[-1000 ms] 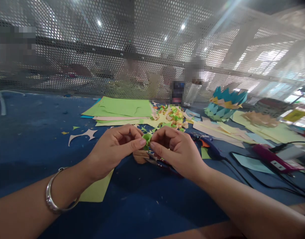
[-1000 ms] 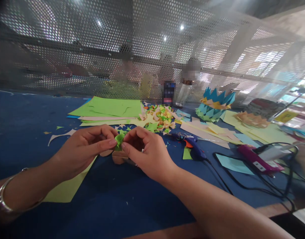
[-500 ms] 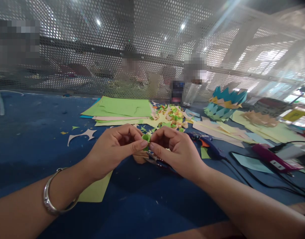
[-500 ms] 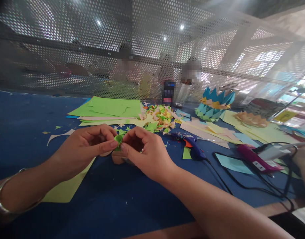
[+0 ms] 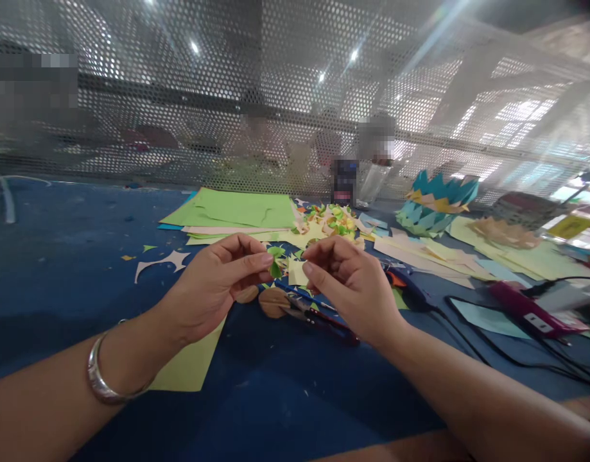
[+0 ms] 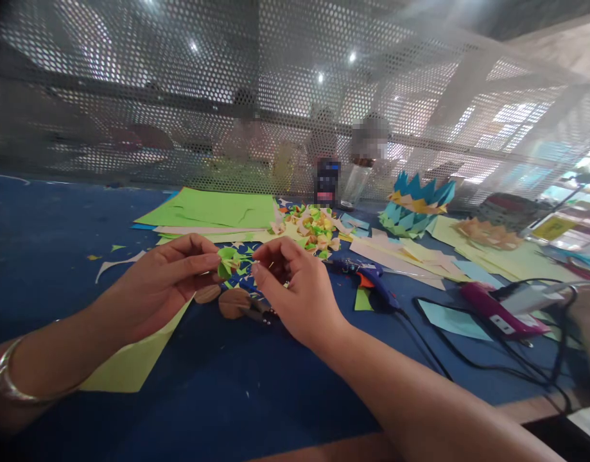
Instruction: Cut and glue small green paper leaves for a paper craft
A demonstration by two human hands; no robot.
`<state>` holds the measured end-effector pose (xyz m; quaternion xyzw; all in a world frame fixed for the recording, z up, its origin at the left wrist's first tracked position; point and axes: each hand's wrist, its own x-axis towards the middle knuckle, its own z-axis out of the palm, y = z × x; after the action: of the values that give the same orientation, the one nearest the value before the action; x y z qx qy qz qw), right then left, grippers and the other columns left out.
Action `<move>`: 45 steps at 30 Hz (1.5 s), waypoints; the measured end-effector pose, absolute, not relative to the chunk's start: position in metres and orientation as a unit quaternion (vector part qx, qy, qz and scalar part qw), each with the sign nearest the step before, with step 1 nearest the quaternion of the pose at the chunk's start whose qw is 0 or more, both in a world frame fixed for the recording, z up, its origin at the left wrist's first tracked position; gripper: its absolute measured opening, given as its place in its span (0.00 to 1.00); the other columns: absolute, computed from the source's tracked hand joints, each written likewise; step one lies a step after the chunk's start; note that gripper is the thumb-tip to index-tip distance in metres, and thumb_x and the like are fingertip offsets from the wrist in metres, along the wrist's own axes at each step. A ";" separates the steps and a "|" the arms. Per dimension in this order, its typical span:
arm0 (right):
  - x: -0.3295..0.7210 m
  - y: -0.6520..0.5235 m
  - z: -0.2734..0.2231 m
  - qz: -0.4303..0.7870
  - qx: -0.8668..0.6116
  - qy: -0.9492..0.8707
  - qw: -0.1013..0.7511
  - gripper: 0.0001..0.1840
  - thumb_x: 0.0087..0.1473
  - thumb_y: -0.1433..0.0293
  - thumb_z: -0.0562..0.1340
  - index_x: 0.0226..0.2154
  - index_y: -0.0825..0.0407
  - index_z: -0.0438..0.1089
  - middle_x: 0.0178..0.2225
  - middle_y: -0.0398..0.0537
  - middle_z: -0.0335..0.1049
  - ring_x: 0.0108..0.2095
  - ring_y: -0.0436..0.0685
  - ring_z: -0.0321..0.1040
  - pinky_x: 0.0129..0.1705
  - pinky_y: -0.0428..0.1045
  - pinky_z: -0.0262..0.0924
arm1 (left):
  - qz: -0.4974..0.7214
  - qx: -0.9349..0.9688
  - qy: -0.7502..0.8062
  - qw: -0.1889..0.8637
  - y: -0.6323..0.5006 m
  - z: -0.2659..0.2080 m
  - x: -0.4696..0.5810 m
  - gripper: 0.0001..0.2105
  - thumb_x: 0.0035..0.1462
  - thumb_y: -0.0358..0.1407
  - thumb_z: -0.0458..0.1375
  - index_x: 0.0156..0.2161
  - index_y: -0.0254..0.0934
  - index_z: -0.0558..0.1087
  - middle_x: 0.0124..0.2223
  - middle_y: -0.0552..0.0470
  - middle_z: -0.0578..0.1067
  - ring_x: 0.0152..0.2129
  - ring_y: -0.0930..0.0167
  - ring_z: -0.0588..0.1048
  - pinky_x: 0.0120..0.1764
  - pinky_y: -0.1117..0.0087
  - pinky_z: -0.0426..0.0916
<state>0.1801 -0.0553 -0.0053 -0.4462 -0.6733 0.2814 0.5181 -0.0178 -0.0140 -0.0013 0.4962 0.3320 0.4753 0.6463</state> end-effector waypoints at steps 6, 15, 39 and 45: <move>0.177 -0.055 -0.009 0.232 -0.457 -0.726 0.458 0.04 0.57 0.68 0.64 0.34 0.52 0.71 0.29 0.43 0.70 0.29 0.50 0.66 0.30 0.48 0.61 | 0.489 0.495 0.319 0.644 -0.018 -0.002 -0.017 0.11 0.49 0.33 0.71 0.33 0.39 0.73 0.32 0.58 0.72 0.29 0.77 0.76 0.32 0.78 0.70; 0.173 -0.057 -0.010 0.138 -0.447 -0.745 0.475 0.03 0.57 0.72 0.62 0.30 0.52 0.70 0.26 0.41 0.67 0.27 0.49 0.63 0.29 0.46 0.59 | 0.475 0.528 0.322 0.625 -0.019 -0.008 -0.017 0.10 0.50 0.35 0.70 0.33 0.38 0.73 0.32 0.57 0.74 0.30 0.76 0.76 0.37 0.74 0.72; 0.171 -0.032 -0.006 0.169 -0.489 -0.745 0.422 0.09 0.58 0.63 0.64 0.35 0.52 0.74 0.27 0.43 0.71 0.25 0.50 0.65 0.28 0.48 0.59 | 0.551 0.587 0.277 0.524 -0.008 -0.007 -0.026 0.06 0.53 0.29 0.64 0.36 0.35 0.71 0.32 0.56 0.73 0.29 0.74 0.78 0.38 0.70 0.72; 0.171 -0.029 -0.009 0.209 -0.481 -0.745 0.413 0.08 0.58 0.64 0.63 0.35 0.52 0.72 0.24 0.41 0.68 0.24 0.50 0.65 0.27 0.47 0.59 | 0.532 0.610 0.277 0.517 -0.009 -0.007 -0.027 0.08 0.53 0.28 0.63 0.37 0.35 0.70 0.33 0.55 0.74 0.30 0.74 0.77 0.38 0.70 0.71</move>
<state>0.1709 -0.0286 -0.0090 -0.4812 -0.7446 0.2089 0.4129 -0.0267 -0.0088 -0.0074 0.6102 0.2770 0.5321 0.5174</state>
